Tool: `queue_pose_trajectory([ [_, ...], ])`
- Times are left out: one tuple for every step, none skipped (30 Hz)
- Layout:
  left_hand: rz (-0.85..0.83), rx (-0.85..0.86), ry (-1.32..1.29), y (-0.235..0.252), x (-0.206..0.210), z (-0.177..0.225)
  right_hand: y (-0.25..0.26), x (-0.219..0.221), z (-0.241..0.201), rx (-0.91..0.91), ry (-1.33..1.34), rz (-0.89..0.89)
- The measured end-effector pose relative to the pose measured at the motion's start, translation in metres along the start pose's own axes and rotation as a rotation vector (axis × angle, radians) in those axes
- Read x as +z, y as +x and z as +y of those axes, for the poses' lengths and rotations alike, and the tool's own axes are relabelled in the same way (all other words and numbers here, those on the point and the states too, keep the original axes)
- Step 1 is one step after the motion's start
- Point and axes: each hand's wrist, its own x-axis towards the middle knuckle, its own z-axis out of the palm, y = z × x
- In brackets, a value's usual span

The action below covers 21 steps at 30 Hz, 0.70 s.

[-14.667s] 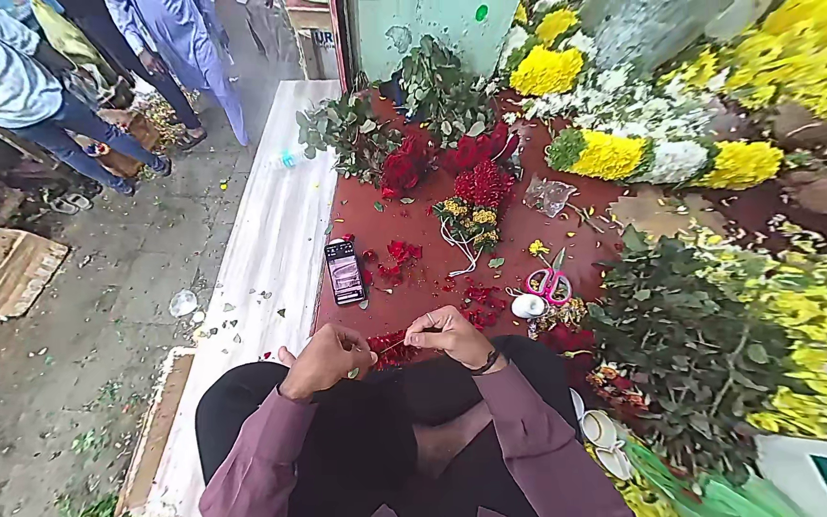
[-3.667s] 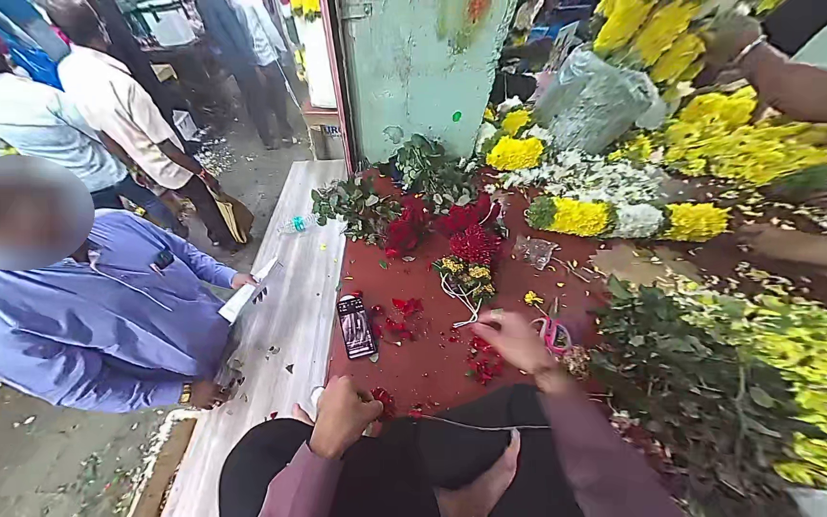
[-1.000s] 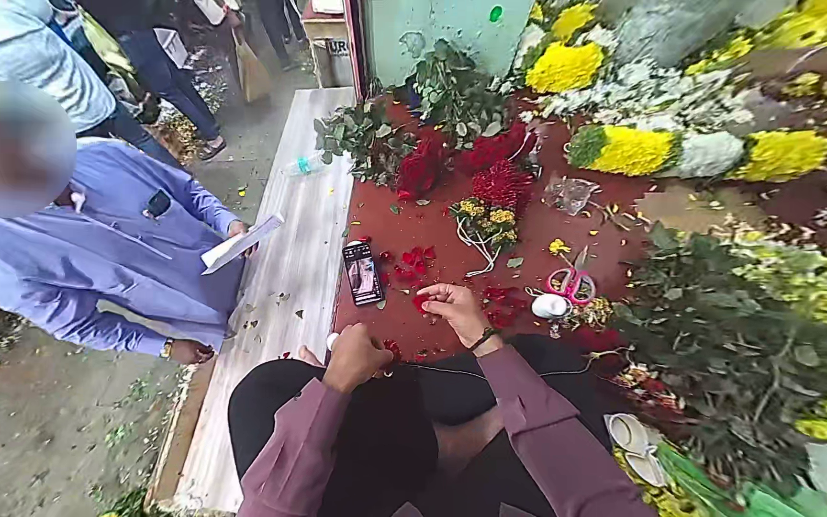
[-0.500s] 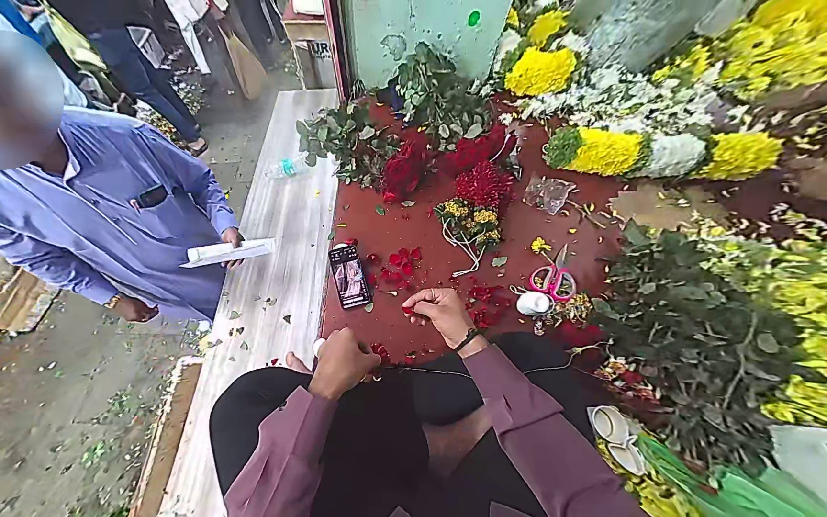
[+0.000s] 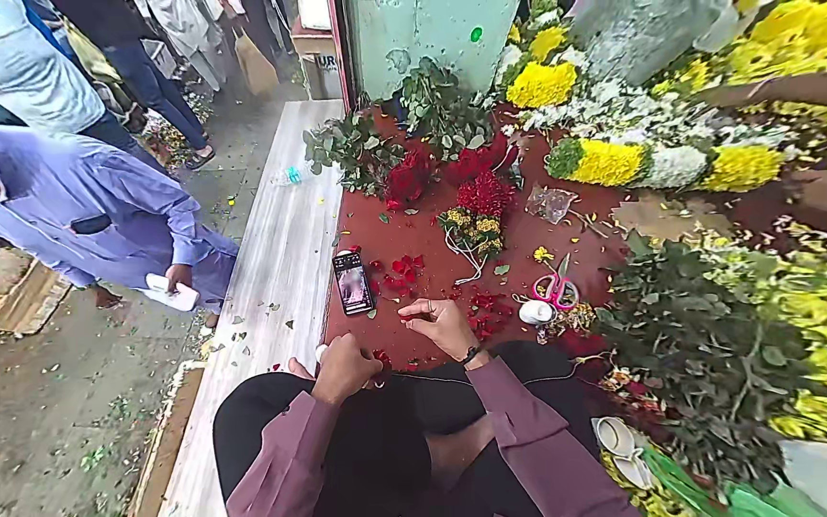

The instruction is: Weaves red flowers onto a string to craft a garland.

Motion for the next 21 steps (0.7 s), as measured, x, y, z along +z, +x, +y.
queue_pose_trajectory([
  [0.003,-0.005,0.002,0.0,0.0,0.0,-0.001,0.001,-0.001,-0.017,-0.001,0.002],
  [0.009,-0.012,0.0,0.001,0.0,0.001,-0.002,0.003,-0.003,-0.027,0.005,0.007],
  [0.018,-0.019,-0.008,0.001,0.0,0.001,-0.004,0.005,-0.005,-0.033,0.011,0.011],
  [0.029,-0.018,-0.018,0.001,0.0,0.0,-0.005,0.008,-0.006,-0.037,0.019,0.018],
  [0.042,-0.015,-0.029,0.002,0.0,0.0,-0.007,0.011,-0.008,-0.04,0.026,0.032],
  [0.055,-0.012,-0.043,0.002,0.0,-0.001,-0.01,0.014,-0.011,-0.042,0.033,0.051],
  [0.071,-0.01,-0.052,0.002,0.0,-0.002,-0.012,0.018,-0.013,-0.046,0.047,0.079],
  [0.087,-0.007,-0.059,0.003,0.0,-0.002,-0.014,0.022,-0.014,-0.052,0.068,0.115],
  [0.096,-0.004,-0.071,0.003,0.0,-0.003,-0.016,0.026,-0.016,-0.057,0.097,0.152],
  [0.101,0.003,-0.086,0.003,-0.001,-0.003,-0.019,0.03,-0.018,-0.057,0.128,0.183],
  [0.106,0.007,-0.101,0.003,-0.001,-0.003,-0.022,0.033,-0.021,-0.05,0.169,0.202],
  [0.107,0.007,-0.116,0.003,-0.002,-0.002,-0.024,0.034,-0.025,-0.032,0.21,0.196],
  [0.102,0.005,-0.132,0.002,-0.002,-0.002,-0.027,0.036,-0.029,-0.002,0.253,0.176],
  [0.095,0.007,-0.152,0.002,-0.002,-0.001,-0.03,0.037,-0.033,0.026,0.307,0.157],
  [0.088,0.021,-0.185,0.002,-0.002,-0.002,-0.033,0.039,-0.037,0.051,0.348,0.135],
  [0.083,0.045,-0.231,0.003,-0.001,-0.003,-0.036,0.041,-0.039,0.076,0.37,0.113],
  [0.078,0.074,-0.289,0.003,-0.001,-0.004,-0.039,0.043,-0.041,0.103,0.384,0.085],
  [0.064,0.095,-0.347,0.003,0.0,-0.004,-0.042,0.045,-0.04,0.136,0.394,0.063],
  [0.05,0.108,-0.389,0.002,0.0,-0.003,-0.044,0.047,-0.039,0.169,0.394,0.049],
  [0.039,0.117,-0.413,0.002,0.0,-0.002,-0.045,0.048,-0.038,0.2,0.386,0.047],
  [0.035,0.129,-0.429,0.002,0.0,-0.002,-0.045,0.05,-0.036,0.235,0.363,0.058],
])
